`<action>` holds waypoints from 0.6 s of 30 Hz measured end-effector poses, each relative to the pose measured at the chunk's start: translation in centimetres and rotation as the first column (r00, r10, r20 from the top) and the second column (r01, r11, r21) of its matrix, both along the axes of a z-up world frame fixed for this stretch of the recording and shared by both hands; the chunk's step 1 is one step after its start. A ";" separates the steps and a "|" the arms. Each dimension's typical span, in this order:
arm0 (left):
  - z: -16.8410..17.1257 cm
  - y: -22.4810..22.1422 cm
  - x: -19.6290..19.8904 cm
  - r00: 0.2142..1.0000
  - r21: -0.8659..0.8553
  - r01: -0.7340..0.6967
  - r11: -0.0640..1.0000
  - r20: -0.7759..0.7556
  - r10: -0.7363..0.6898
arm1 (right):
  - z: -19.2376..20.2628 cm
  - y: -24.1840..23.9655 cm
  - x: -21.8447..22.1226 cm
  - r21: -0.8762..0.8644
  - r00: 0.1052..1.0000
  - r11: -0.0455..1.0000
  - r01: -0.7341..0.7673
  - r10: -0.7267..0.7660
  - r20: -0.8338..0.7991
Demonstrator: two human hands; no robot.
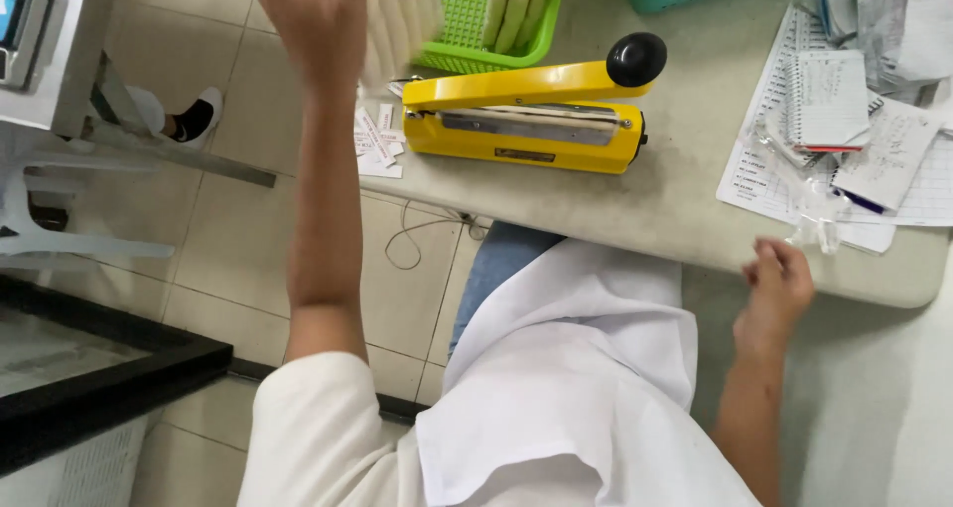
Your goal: The person seals bags containing food sticks using a heat sealer, places labels into smaller bags of snacks, and organizes the sealed packages into plastic baskets.
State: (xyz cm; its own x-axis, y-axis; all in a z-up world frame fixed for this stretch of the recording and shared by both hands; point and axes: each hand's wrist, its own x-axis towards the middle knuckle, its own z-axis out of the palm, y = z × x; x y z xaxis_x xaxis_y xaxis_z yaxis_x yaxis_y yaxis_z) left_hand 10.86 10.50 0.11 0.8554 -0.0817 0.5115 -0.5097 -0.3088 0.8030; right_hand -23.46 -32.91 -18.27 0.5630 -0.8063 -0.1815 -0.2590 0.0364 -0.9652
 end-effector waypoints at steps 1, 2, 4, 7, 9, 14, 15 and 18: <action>-1.5 0.6 2.9 0.994 0.088 -0.105 0.991 0.026 0.103 | 0.0 -0.2 -2.0 0.010 0.997 0.997 0.071 -0.071 -0.023; -3.0 0.6 5.1 0.995 0.091 -0.097 0.991 0.029 0.095 | -0.4 -0.2 -3.6 0.013 0.997 0.997 0.079 -0.079 -0.021; -5.6 0.2 10.0 0.918 0.311 -0.396 0.864 0.164 0.362 | -1.0 -0.6 -6.3 0.087 0.970 0.966 0.243 -0.244 -0.009; -10.2 -0.3 13.5 0.759 0.444 -0.651 0.616 0.345 0.553 | 0.3 0.3 -8.5 0.089 0.946 0.943 0.322 -0.317 -0.063; -14.2 0.4 13.3 0.774 0.552 -0.626 0.552 0.349 0.528 | -0.1 -0.5 -9.5 0.092 0.932 0.927 0.363 -0.359 -0.056; -11.8 -2.4 10.1 0.621 0.698 -0.701 0.147 0.497 0.606 | -1.0 -2.8 -10.5 0.078 0.909 0.906 0.415 -0.416 -0.008; -9.6 -4.0 8.8 0.594 0.631 -0.765 0.130 0.612 0.522 | -0.7 -2.9 -10.5 0.079 0.903 0.900 0.428 -0.429 -0.010; -8.1 -9.0 7.3 0.764 0.615 -0.645 0.453 0.517 0.385 | -0.9 -3.2 -9.2 0.087 0.906 0.903 0.420 -0.423 0.022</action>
State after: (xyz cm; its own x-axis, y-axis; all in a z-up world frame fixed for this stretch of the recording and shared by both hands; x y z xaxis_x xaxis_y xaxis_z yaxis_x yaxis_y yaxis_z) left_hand 18.17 1.47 -8.02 0.7077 -0.1184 0.6965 -0.1882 -0.9818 0.0243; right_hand -32.71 -36.15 -19.14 0.1816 -0.9540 -0.2384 -0.1645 0.2096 -0.9639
